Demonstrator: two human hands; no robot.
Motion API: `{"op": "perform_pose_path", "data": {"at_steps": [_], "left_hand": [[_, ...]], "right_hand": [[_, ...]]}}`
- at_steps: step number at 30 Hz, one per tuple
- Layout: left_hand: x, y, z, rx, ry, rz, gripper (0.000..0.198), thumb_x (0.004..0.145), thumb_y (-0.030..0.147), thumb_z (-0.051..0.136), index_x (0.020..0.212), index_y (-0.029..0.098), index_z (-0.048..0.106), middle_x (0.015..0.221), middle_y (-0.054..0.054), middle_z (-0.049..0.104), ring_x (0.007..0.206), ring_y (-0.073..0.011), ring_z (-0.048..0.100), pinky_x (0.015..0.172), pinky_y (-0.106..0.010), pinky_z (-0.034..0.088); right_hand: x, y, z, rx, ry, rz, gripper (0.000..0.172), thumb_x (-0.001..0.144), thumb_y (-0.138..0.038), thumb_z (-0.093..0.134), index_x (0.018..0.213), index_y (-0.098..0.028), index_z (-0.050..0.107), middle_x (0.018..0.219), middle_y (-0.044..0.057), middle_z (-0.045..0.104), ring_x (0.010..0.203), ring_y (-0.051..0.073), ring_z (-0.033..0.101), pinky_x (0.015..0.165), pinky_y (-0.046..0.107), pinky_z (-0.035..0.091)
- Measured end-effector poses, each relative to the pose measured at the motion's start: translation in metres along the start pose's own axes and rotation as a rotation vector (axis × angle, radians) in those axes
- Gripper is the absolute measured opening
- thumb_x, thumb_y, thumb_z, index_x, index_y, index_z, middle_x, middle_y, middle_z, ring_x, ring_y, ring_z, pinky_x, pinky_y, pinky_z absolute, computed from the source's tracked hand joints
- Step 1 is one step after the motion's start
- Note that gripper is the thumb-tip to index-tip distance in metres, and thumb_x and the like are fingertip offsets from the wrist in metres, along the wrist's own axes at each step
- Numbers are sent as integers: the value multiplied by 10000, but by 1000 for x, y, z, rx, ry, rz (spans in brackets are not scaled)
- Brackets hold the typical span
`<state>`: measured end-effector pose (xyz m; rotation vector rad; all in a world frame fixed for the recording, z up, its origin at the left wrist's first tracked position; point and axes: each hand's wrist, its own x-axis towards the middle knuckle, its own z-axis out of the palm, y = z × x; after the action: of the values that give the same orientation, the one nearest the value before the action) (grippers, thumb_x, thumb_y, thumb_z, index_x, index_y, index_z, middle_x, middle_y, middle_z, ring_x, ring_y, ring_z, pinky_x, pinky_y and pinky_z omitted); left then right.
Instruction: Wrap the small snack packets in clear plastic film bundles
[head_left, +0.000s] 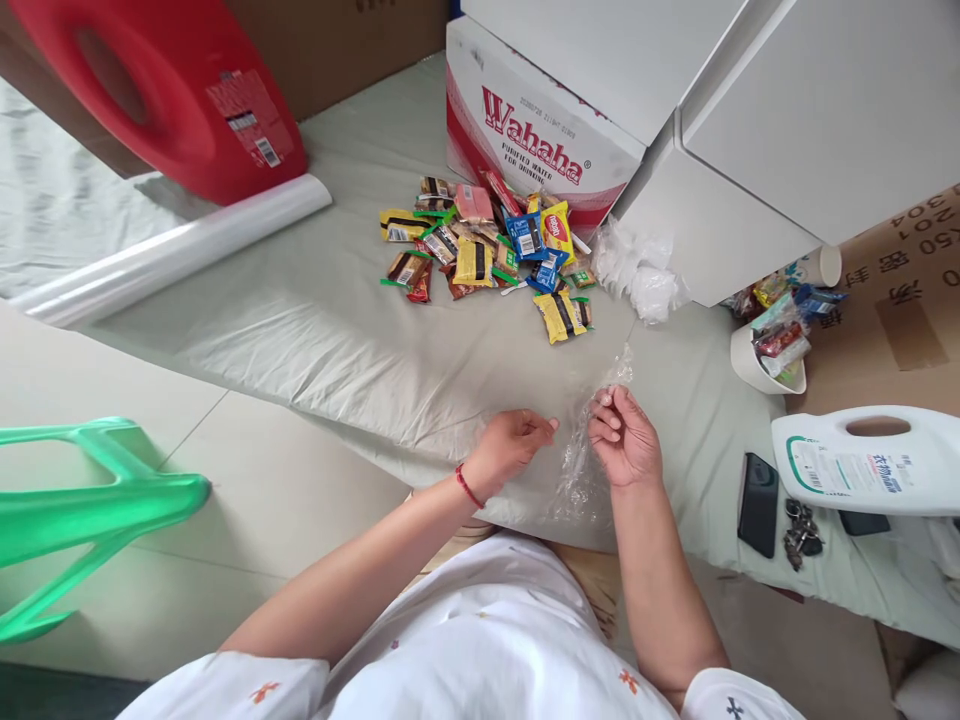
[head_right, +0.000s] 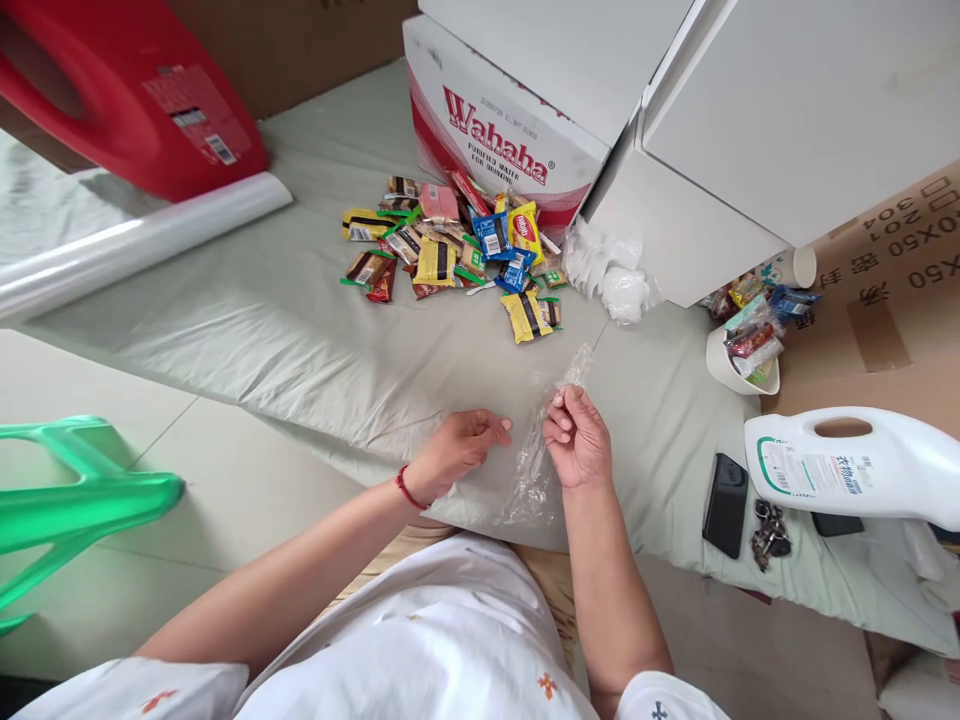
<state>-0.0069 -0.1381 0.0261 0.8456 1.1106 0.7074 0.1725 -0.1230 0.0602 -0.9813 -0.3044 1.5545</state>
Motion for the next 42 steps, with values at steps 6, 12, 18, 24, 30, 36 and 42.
{"op": "perform_pose_path", "data": {"at_steps": [6,12,18,24,30,36,42], "left_hand": [[3,3,13,-81,-95,-129,445,793,594,706,701,160,658,721,-51,707,446,-69,379,464,-270,250],[2,-3,25,-259,-223,-237,569,742,713,741,732,158,616,685,-25,659,442,-52,357,454,-264,154],[4,0,29,-395,-109,-184,426,640,470,851,734,180,553,708,22,621,505,-38,354,472,-229,154],[4,-1,27,-375,-100,-220,376,721,493,767,739,190,545,688,11,630,482,-47,375,476,-238,155],[4,-2,32,-221,-225,-274,583,788,739,630,714,160,627,676,-32,639,451,-67,375,482,-289,125],[5,0,36,-412,-176,-190,486,593,543,870,690,173,570,638,36,551,526,-51,323,503,-258,141],[7,-4,33,-492,-140,-188,447,561,455,884,736,165,594,679,41,535,526,-42,310,493,-251,123]], "right_hand": [[0,-5,-6,112,-31,42,272,746,-139,881,841,-159,626,740,-59,580,480,-24,423,350,23,355],[-2,-3,-1,205,-143,94,208,832,-122,801,890,-174,609,763,-60,578,494,-21,446,351,9,362],[-3,-5,-5,221,-182,93,179,888,-122,741,893,-199,579,780,-60,583,499,-11,459,354,12,367],[-1,-9,-20,297,-168,92,138,937,-98,662,927,-196,566,793,-45,583,504,-1,483,357,37,401],[-3,-9,-16,364,-197,104,115,967,-99,617,964,-197,556,805,-45,574,505,-1,496,351,45,399],[-4,-7,-15,332,-187,104,147,930,-100,674,926,-195,561,796,-51,573,494,-6,483,345,35,386],[-3,-10,-23,237,-167,75,164,893,-130,736,915,-216,598,781,-64,573,484,-17,436,367,12,378]]}}
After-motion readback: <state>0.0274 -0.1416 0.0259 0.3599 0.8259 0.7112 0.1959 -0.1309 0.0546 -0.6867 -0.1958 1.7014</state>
